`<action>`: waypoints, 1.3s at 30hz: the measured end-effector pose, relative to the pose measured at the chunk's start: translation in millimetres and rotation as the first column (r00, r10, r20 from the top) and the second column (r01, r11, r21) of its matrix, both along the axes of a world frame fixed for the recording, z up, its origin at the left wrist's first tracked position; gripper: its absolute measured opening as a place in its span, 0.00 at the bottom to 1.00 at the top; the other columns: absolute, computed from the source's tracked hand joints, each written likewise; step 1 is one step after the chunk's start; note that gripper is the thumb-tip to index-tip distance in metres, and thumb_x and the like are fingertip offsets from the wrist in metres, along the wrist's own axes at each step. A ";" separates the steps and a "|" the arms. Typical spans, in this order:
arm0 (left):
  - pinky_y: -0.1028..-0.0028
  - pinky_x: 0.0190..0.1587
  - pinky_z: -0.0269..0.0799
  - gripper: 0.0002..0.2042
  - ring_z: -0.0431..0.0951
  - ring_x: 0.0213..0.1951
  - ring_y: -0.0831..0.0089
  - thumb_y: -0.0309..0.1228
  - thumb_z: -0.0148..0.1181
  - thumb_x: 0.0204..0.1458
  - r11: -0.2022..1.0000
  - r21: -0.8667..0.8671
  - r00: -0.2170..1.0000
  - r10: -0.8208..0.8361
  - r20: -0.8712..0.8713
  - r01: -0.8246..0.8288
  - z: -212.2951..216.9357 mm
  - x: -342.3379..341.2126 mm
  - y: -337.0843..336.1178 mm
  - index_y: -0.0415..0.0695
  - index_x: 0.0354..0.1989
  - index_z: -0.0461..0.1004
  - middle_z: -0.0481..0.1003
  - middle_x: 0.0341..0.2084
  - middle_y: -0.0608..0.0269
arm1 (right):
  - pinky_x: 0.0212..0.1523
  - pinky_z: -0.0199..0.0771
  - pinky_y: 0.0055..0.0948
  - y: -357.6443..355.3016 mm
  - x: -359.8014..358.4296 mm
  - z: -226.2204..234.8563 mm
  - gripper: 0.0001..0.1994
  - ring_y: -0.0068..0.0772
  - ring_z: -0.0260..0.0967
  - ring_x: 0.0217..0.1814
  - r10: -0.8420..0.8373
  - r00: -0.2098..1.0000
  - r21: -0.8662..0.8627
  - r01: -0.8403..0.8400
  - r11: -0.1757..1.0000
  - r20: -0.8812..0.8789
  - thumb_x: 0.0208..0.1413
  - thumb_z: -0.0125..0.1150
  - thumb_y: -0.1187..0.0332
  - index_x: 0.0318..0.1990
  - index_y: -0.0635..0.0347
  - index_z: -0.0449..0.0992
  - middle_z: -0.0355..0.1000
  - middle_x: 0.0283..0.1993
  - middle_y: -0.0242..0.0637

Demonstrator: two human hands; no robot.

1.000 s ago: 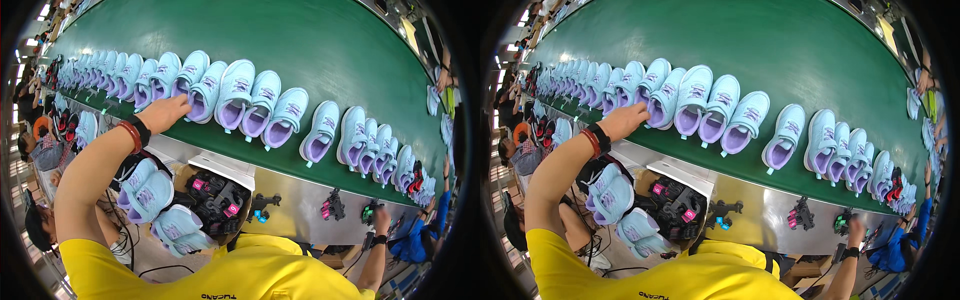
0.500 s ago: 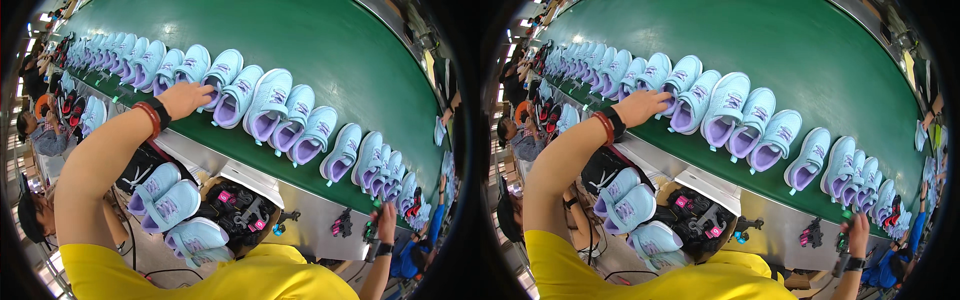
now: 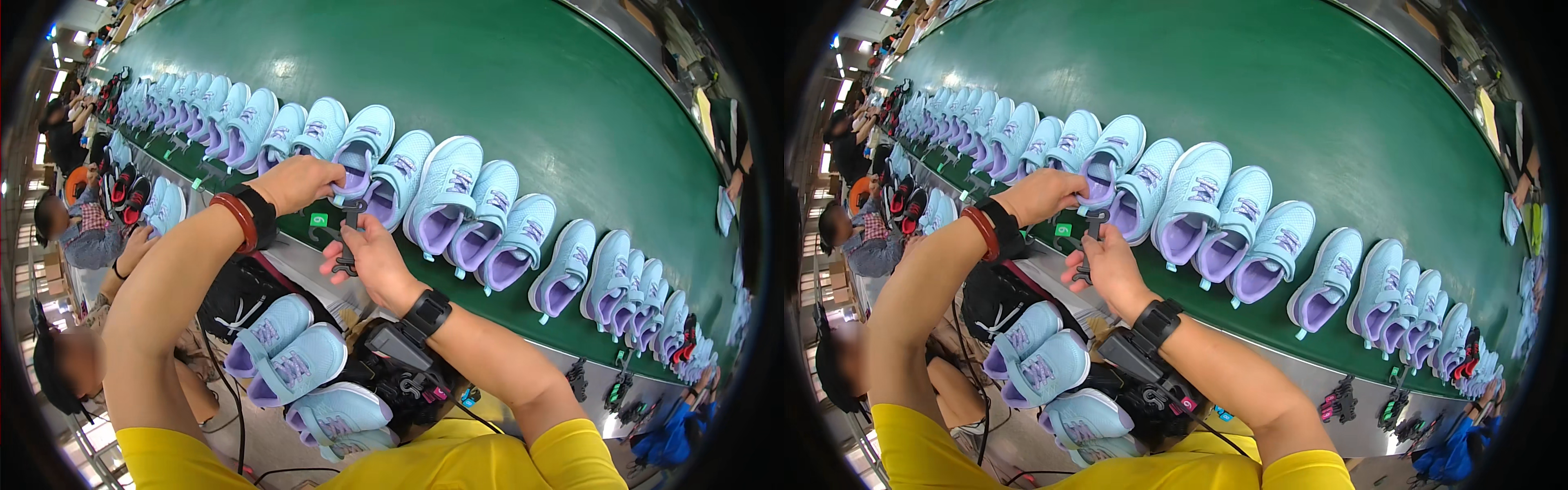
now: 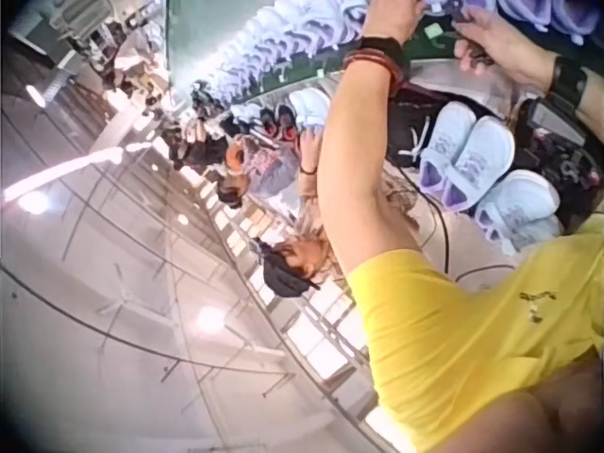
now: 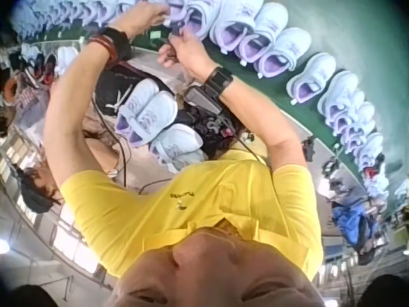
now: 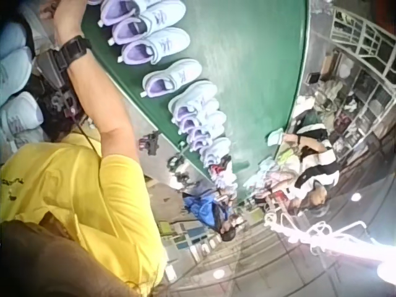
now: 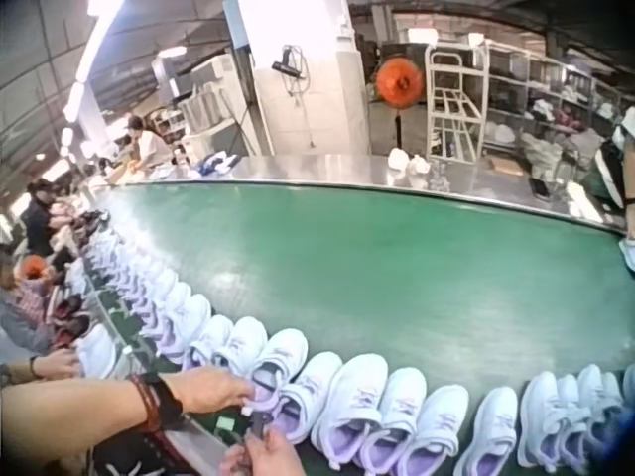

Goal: The person attaches small green tags to the tongues of light blue sneakers arranged on a green conveyor belt. They pick up tags from a nearby box and clip them onto each shoe one by one.

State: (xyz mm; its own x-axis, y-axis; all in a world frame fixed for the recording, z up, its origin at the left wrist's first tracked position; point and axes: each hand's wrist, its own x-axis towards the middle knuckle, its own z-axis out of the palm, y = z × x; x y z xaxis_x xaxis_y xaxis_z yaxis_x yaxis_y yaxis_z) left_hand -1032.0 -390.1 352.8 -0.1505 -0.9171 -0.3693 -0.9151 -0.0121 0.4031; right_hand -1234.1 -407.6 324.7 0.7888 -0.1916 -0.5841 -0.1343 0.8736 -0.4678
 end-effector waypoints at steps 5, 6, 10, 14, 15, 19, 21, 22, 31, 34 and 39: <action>0.59 0.38 0.71 0.09 0.77 0.37 0.52 0.27 0.60 0.49 1.000 0.021 1.000 0.002 0.008 -0.002 0.9 -1.1 0.8 0.42 0.38 0.72 0.78 0.32 0.55 | 0.21 0.72 0.27 9.7 4.3 -3.8 0.11 0.33 0.73 0.25 -0.037 0.999 0.032 0.036 0.999 0.031 0.66 0.42 0.66 0.49 0.65 0.59 0.70 0.32 0.43; 0.59 0.38 0.71 0.09 0.77 0.36 0.52 0.27 0.60 0.49 1.000 0.019 1.000 -0.002 0.012 0.001 1.8 -1.8 0.8 0.43 0.38 0.72 0.78 0.32 0.55 | 0.21 0.71 0.27 11.5 5.8 -3.4 0.11 0.32 0.72 0.25 -0.046 0.998 0.046 0.044 0.998 0.042 0.66 0.42 0.66 0.49 0.64 0.59 0.71 0.31 0.41; 0.61 0.36 0.73 0.09 0.78 0.34 0.55 0.27 0.59 0.49 0.994 0.023 0.994 -0.104 0.039 0.104 8.2 -5.7 -3.8 0.46 0.40 0.75 0.78 0.31 0.57 | 0.17 0.59 0.19 6.6 8.2 -1.4 0.10 0.25 0.68 0.21 0.248 0.960 -0.065 -0.241 0.968 0.129 0.66 0.43 0.64 0.49 0.59 0.63 0.70 0.24 0.34; 0.61 0.37 0.75 0.19 0.78 0.35 0.54 0.25 0.59 0.47 0.987 -0.005 0.987 -0.158 0.012 0.158 18.5 -8.7 -6.8 0.50 0.50 0.73 0.76 0.40 0.57 | 0.18 0.60 0.19 -21.4 -2.8 -13.8 0.11 0.21 0.67 0.20 0.321 0.938 -0.209 -0.291 0.934 0.129 0.67 0.41 0.64 0.48 0.58 0.66 0.69 0.24 0.29; 0.61 0.37 0.75 0.22 0.78 0.35 0.53 0.25 0.58 0.47 0.960 0.065 0.961 -0.275 0.020 0.273 21.7 -8.8 -12.4 0.52 0.53 0.70 0.72 0.48 0.58 | 0.19 0.61 0.20 -29.0 -2.4 -16.9 0.11 0.22 0.68 0.21 0.316 0.940 -0.168 -0.293 0.941 0.130 0.67 0.41 0.64 0.49 0.58 0.66 0.70 0.25 0.30; 0.60 0.34 0.75 0.24 0.78 0.33 0.52 0.28 0.57 0.49 0.920 0.116 0.918 -0.384 0.093 0.373 27.3 -8.5 -2.5 0.56 0.57 0.66 0.71 0.46 0.55 | 0.32 0.73 0.36 -51.0 -9.8 -16.3 0.14 0.43 0.73 0.31 0.405 0.910 -0.728 -0.219 0.650 0.088 0.63 0.41 0.65 0.40 0.65 0.72 0.73 0.28 0.43; 0.59 0.33 0.74 0.23 0.78 0.32 0.52 0.29 0.57 0.50 0.928 0.206 0.930 -0.341 0.137 0.310 34.7 -6.5 8.4 0.56 0.57 0.66 0.71 0.42 0.54 | 0.42 0.70 0.49 -67.6 -16.9 -15.0 0.12 0.55 0.72 0.36 0.242 0.968 -0.957 -0.129 0.262 -0.064 0.55 0.46 0.68 0.37 0.65 0.75 0.74 0.33 0.51; 0.59 0.32 0.74 0.22 0.78 0.31 0.52 0.29 0.57 0.50 0.936 0.212 0.939 -0.313 0.141 0.280 34.6 -8.6 4.8 0.55 0.56 0.66 0.70 0.41 0.54 | 0.43 0.69 0.47 -68.9 -18.3 -23.2 0.11 0.52 0.71 0.38 0.345 0.919 -0.974 -0.220 0.054 -0.189 0.54 0.47 0.68 0.37 0.63 0.75 0.74 0.33 0.49; 0.57 0.42 0.70 0.17 0.75 0.41 0.51 0.20 0.53 0.42 0.904 0.399 0.957 -0.234 0.170 0.151 38.9 -1.4 -4.5 0.43 0.44 0.73 0.69 0.41 0.53 | 0.47 0.58 0.33 -69.0 -17.0 -24.9 0.13 0.34 0.64 0.45 0.223 0.865 -0.757 -0.237 -0.608 -0.450 0.49 0.62 0.56 0.32 0.55 0.77 0.72 0.33 0.34; 0.57 0.45 0.69 0.15 0.73 0.43 0.49 0.20 0.52 0.42 0.918 0.395 0.975 -0.125 0.186 0.043 29.9 -4.6 -1.9 0.39 0.41 0.74 0.71 0.41 0.52 | 0.47 0.58 0.33 -94.7 -23.8 -22.8 0.15 0.34 0.63 0.45 0.213 0.869 -0.726 -0.213 -0.653 -0.447 0.50 0.61 0.53 0.30 0.56 0.78 0.71 0.31 0.35; 0.56 0.44 0.69 0.11 0.74 0.41 0.49 0.22 0.52 0.45 0.907 0.419 0.962 -0.082 0.260 -0.036 12.6 -17.4 0.3 0.39 0.38 0.76 0.73 0.37 0.50 | 0.48 0.57 0.33 -98.2 -23.8 -22.4 0.16 0.33 0.62 0.44 0.268 0.854 -0.749 -0.192 -0.634 -0.446 0.50 0.60 0.52 0.29 0.56 0.78 0.71 0.30 0.34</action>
State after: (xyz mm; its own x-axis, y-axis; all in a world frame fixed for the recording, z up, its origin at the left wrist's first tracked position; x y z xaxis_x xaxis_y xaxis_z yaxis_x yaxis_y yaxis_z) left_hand -1049.4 -389.9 365.4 -0.0118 -0.6675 -0.7445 -0.9889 -0.1023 0.1074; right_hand -1257.8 -505.8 302.3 0.9928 -0.0905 0.0784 -0.0559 -0.9293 -0.3652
